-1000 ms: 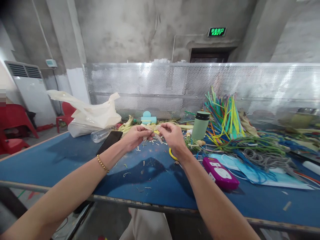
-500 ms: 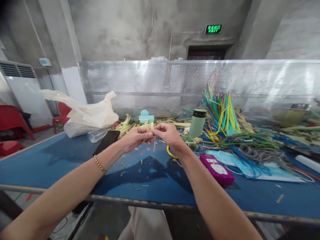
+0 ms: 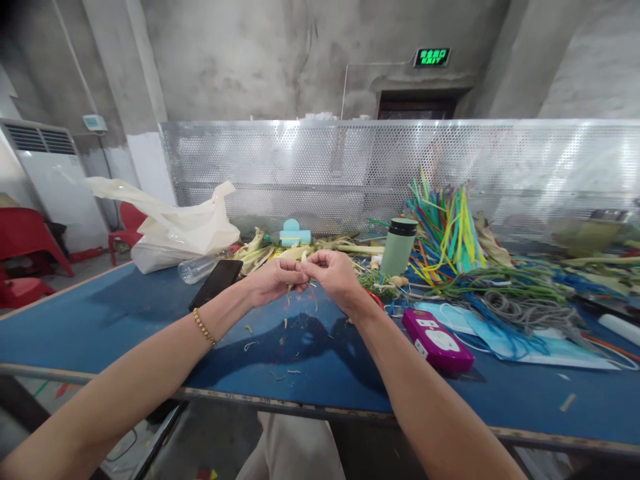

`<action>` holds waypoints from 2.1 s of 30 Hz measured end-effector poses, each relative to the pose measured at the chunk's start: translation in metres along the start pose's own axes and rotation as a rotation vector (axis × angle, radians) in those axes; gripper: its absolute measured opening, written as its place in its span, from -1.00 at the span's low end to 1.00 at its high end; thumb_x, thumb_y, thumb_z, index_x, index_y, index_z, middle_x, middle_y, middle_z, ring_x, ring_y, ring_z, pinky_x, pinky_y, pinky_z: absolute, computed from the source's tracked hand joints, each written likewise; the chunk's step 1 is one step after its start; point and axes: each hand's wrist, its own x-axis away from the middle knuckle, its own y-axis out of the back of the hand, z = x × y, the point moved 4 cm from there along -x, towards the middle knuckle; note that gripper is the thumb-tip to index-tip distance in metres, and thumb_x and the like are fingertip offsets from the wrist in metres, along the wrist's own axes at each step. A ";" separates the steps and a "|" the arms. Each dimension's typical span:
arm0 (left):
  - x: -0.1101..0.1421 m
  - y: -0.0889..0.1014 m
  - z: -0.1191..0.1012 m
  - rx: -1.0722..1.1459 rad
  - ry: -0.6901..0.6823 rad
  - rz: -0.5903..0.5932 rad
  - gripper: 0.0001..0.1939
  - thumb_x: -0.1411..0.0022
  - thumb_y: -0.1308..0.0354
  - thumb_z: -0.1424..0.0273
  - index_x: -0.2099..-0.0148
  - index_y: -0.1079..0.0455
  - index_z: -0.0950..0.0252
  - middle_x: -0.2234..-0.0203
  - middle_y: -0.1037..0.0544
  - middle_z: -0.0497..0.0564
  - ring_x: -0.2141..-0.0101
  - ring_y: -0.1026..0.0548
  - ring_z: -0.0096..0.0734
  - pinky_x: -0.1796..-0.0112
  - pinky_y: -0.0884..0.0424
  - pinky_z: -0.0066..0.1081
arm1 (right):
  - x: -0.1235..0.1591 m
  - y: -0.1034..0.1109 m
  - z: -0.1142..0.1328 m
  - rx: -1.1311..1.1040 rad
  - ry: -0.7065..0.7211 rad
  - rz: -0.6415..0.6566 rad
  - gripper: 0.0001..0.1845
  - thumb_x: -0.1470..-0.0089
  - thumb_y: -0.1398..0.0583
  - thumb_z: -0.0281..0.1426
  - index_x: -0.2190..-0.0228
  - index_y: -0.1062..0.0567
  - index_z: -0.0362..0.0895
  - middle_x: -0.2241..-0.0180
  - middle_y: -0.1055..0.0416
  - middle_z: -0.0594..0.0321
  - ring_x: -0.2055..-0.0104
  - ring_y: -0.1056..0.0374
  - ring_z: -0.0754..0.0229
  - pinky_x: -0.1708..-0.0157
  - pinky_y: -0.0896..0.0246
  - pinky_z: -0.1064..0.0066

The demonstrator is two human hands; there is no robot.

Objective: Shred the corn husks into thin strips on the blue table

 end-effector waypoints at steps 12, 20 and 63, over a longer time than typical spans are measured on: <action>0.000 -0.001 0.002 0.009 -0.010 0.034 -0.83 0.11 -0.38 0.55 0.49 -0.42 0.45 0.58 -0.45 0.00 0.52 -0.41 -0.52 0.39 -0.28 -0.40 | 0.000 -0.001 -0.001 0.006 -0.003 0.039 -0.71 0.20 -0.33 -0.20 0.56 -0.47 -0.18 0.57 -0.43 0.24 0.53 -0.29 0.25 0.49 -0.17 0.40; -0.005 0.012 0.002 0.141 -0.019 -0.038 -0.85 -0.01 -0.35 0.48 0.35 -0.49 0.48 0.48 -0.54 0.09 0.43 -0.48 -0.47 0.29 -0.35 -0.41 | -0.003 0.011 0.005 0.096 0.048 0.059 -0.59 -0.01 -0.21 -0.07 0.56 -0.49 -0.18 0.57 -0.42 0.23 0.52 -0.26 0.27 0.51 -0.14 0.42; -0.008 0.011 -0.001 -0.048 -0.112 -0.160 -0.93 0.09 -0.24 0.55 0.54 -0.43 0.47 0.63 -0.42 0.06 0.55 -0.34 -0.52 0.48 -0.14 -0.43 | 0.006 0.000 0.017 0.681 0.407 0.009 -0.87 -0.10 -0.16 -0.46 0.47 -0.47 -0.15 0.47 -0.49 0.16 0.43 -0.32 0.18 0.38 -0.09 0.38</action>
